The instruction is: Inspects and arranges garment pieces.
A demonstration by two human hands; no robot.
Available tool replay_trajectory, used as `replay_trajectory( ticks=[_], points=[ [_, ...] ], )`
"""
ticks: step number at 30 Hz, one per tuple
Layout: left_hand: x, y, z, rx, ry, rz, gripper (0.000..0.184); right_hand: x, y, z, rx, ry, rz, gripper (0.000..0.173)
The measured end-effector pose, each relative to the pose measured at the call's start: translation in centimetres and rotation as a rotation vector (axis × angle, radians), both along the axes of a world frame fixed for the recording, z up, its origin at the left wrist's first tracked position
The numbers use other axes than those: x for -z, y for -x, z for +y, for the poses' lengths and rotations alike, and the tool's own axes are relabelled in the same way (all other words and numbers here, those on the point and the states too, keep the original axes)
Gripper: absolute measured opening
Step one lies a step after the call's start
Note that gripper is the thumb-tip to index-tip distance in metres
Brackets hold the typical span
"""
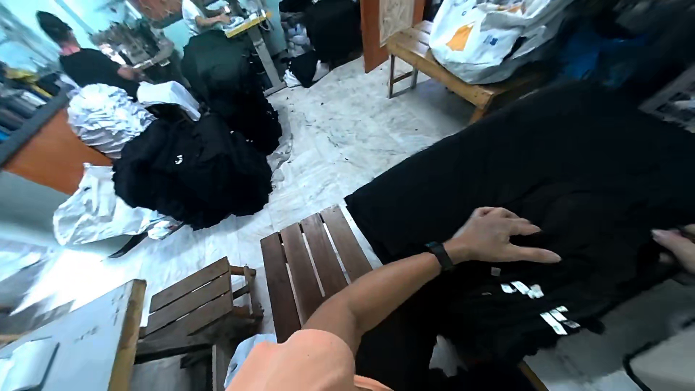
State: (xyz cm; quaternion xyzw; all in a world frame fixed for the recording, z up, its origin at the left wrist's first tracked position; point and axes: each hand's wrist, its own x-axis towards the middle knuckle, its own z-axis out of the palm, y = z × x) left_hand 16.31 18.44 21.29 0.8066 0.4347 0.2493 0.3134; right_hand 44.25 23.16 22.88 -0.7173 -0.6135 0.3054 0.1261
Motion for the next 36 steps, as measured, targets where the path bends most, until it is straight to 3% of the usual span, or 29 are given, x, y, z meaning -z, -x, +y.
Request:
replay_trajectory(
  ticks=[6,9,10,12,18,22,24,28,32,36],
  points=[
    [-3.7,3.0,-1.0,-0.036,0.231,-0.234,0.030,-1.6,1.3,-1.0,0.043,-0.080,0.033,0.036],
    [-5.2,5.8,-0.1,-0.048,0.151,-0.134,0.057,-1.1,0.5,-0.6,0.086,-0.064,0.041,0.037],
    [-5.8,6.3,0.5,-0.030,0.102,-0.109,0.054,-1.1,0.4,-0.5,0.118,-0.062,0.038,0.038],
    [-5.8,6.7,1.9,0.005,-0.018,-0.102,0.027,-1.6,0.4,-0.6,0.184,-0.045,0.033,0.038],
    [-4.9,4.7,0.9,-0.047,-0.014,0.003,0.020,-2.3,0.7,-0.5,0.250,0.001,0.006,0.036],
    [-4.6,1.2,0.1,-0.085,-0.022,0.067,0.023,-2.8,1.5,-0.5,0.128,-0.129,0.105,0.033],
    [-3.8,-0.3,0.3,-0.069,-0.083,0.136,0.032,-3.0,1.8,-0.5,0.117,-0.166,0.178,0.031],
    [-2.7,-2.6,1.2,0.051,-0.047,0.404,0.057,-2.8,1.5,-0.3,0.134,-0.133,0.081,0.030],
    [-3.9,-1.7,1.8,0.185,0.161,0.380,0.051,-2.8,1.3,-0.5,0.117,-0.114,0.058,0.029],
    [-5.6,0.7,1.8,0.046,0.206,0.252,0.032,-2.5,1.2,0.0,0.109,-0.075,0.035,0.029]
  ],
)
